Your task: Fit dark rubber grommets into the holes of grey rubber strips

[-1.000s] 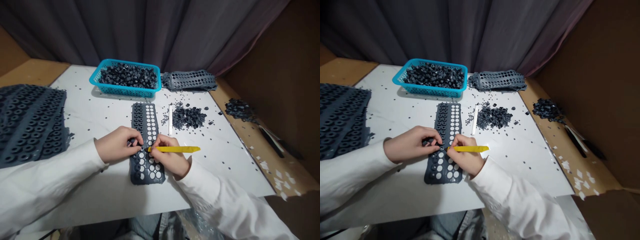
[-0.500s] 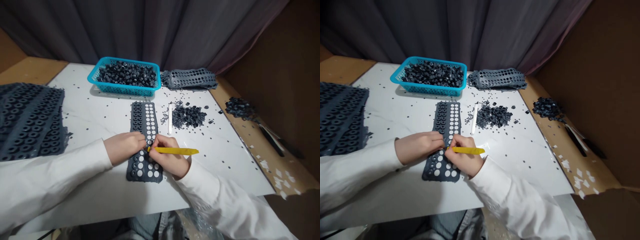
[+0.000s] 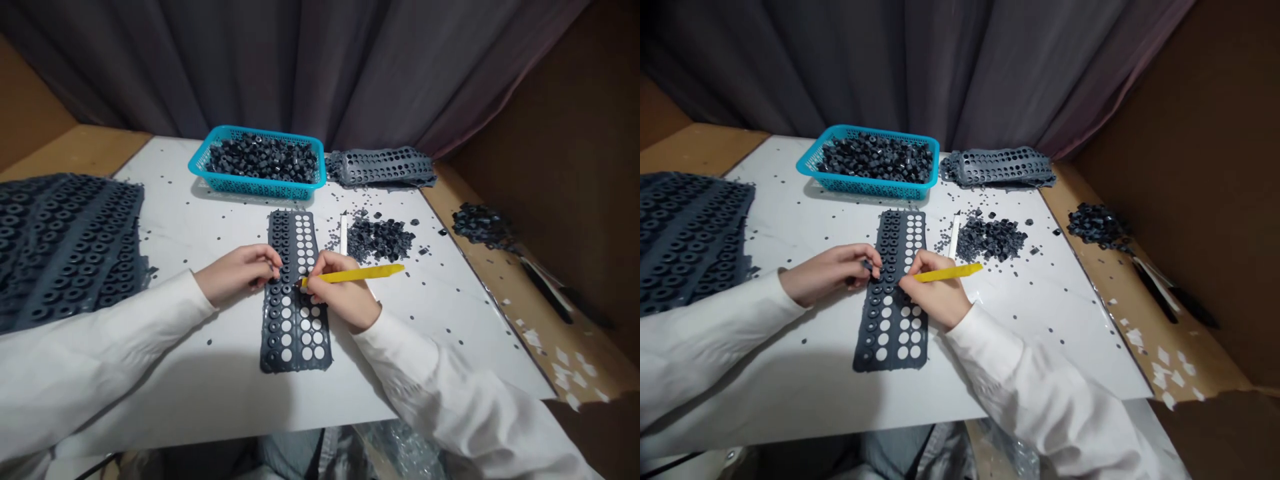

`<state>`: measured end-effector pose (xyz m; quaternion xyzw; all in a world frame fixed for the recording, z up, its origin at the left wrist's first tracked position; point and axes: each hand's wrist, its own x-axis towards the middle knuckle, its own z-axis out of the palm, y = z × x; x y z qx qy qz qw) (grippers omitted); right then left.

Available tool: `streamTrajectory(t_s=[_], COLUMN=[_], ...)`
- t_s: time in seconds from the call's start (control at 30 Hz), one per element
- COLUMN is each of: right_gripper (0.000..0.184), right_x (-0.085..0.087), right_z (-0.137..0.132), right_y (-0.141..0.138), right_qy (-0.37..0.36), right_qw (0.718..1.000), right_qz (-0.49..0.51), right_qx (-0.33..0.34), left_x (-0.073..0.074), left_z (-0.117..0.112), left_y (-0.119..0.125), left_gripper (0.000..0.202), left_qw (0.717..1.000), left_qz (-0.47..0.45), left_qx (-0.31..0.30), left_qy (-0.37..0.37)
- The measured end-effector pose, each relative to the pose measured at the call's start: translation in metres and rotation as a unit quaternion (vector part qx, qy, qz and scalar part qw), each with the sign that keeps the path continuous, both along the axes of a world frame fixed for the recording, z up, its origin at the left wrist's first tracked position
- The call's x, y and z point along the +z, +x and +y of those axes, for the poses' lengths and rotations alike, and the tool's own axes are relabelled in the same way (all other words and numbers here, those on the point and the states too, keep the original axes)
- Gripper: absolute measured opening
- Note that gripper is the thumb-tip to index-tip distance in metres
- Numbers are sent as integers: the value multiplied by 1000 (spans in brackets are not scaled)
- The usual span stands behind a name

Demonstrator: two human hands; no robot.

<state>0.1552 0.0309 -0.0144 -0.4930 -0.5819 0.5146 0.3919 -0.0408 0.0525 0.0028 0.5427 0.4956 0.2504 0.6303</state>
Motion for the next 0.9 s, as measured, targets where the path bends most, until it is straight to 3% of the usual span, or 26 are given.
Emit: streamTrajectory(t_s=[0.07, 0.13, 0.23, 0.4, 0.5, 0.53, 0.6, 0.7, 0.77, 0.83, 0.9], right_gripper=[13, 12, 12, 14, 16, 16, 17, 18, 19, 17, 14], right_x=[-4, -9, -12, -11, -11, -11, -11, -12, -13, -14, -13], right_z=[3, 3, 2, 0, 0, 0, -1, 0, 1, 2, 4], right_y=[-2, -3, -4, -4, -5, -5, -5, -5, -4, -3, -2], right_qy=[-16, -20, -9, 10, 26, 27, 19, -3, -17, -35, -46], right_qw=[1000, 1000, 1000, 1000, 999, 999, 999, 999, 999, 999, 998], right_qz=[0, -1, -5, -18, -34, -37, -39, -32, -17, 10, 31], right_qx=[13, 21, 23, 20, 20, 19, 18, 21, 24, 20, 6], left_x=[0, 0, -1, -3, -6, -8, -10, -8, -3, 1, 3], left_z=[0, -1, -1, -5, -7, -6, -5, 2, 8, 13, 14], left_y=[5, 8, 10, 17, 19, 17, 12, -1, -9, -15, -16], left_gripper=[12, 11, 11, 10, 18, 19, 19, 17, 19, 22, 20], left_qw=[984, 945, 888, 819, 800, 807, 845, 929, 963, 983, 992], left_qz=[102, 183, 251, 341, 341, 323, 267, 186, 125, 58, 34], left_qx=[-82, -159, -221, -277, -295, -293, -251, -57, 73, 111, 79], left_qy=[122, 222, 316, 370, 395, 399, 389, 316, 227, 136, 95])
